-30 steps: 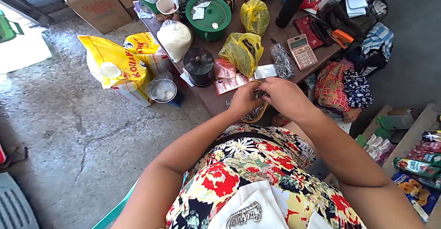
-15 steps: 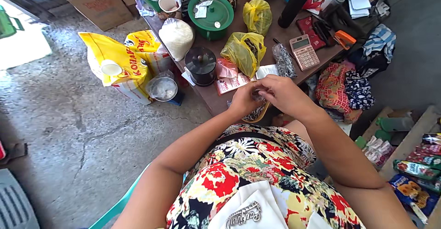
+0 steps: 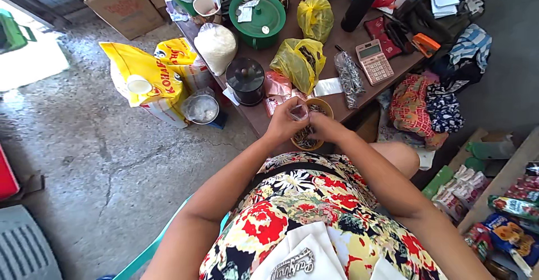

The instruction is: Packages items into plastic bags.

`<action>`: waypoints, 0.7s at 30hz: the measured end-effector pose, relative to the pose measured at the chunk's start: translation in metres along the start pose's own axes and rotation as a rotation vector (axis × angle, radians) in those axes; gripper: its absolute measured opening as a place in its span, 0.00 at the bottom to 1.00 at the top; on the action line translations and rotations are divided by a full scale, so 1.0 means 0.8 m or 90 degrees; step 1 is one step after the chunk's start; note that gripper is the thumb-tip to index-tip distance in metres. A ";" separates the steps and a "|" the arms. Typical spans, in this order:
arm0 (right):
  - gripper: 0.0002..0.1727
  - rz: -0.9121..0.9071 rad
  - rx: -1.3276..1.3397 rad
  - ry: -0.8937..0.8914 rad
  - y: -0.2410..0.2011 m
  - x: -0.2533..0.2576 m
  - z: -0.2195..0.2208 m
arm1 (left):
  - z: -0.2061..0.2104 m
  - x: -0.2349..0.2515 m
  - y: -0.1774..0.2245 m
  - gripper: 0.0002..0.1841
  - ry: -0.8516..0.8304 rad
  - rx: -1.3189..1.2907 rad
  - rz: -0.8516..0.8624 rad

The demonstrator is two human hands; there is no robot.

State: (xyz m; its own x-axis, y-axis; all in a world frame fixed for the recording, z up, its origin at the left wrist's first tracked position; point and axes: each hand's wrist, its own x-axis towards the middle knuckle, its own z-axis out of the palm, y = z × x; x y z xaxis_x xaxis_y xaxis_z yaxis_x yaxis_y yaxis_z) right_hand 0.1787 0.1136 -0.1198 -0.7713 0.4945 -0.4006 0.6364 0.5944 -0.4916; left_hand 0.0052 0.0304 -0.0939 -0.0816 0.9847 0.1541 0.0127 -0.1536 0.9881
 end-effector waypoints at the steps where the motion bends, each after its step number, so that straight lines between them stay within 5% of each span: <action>1: 0.42 -0.005 -0.043 -0.042 0.002 0.006 0.014 | -0.003 -0.001 0.000 0.11 0.011 0.000 -0.001; 4: 0.51 -0.023 -0.138 -0.109 0.007 0.015 0.037 | -0.010 -0.005 -0.002 0.09 0.033 0.012 0.002; 9: 0.29 -0.084 -0.148 -0.068 0.016 0.014 0.035 | -0.009 -0.004 -0.005 0.09 0.038 -0.003 0.008; 13: 0.33 -0.113 -0.149 -0.057 0.013 0.013 0.039 | -0.009 -0.003 -0.006 0.10 0.031 0.000 0.007; 21: 0.14 -0.101 -0.155 -0.023 0.016 0.017 0.053 | -0.012 0.001 0.002 0.09 0.020 0.017 0.022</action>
State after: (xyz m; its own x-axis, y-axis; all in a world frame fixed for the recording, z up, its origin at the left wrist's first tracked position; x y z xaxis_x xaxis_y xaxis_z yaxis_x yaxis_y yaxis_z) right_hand 0.1765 0.1009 -0.1644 -0.8582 0.3628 -0.3630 0.4868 0.7996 -0.3517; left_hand -0.0047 0.0302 -0.0920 -0.1126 0.9755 0.1891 0.0432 -0.1853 0.9817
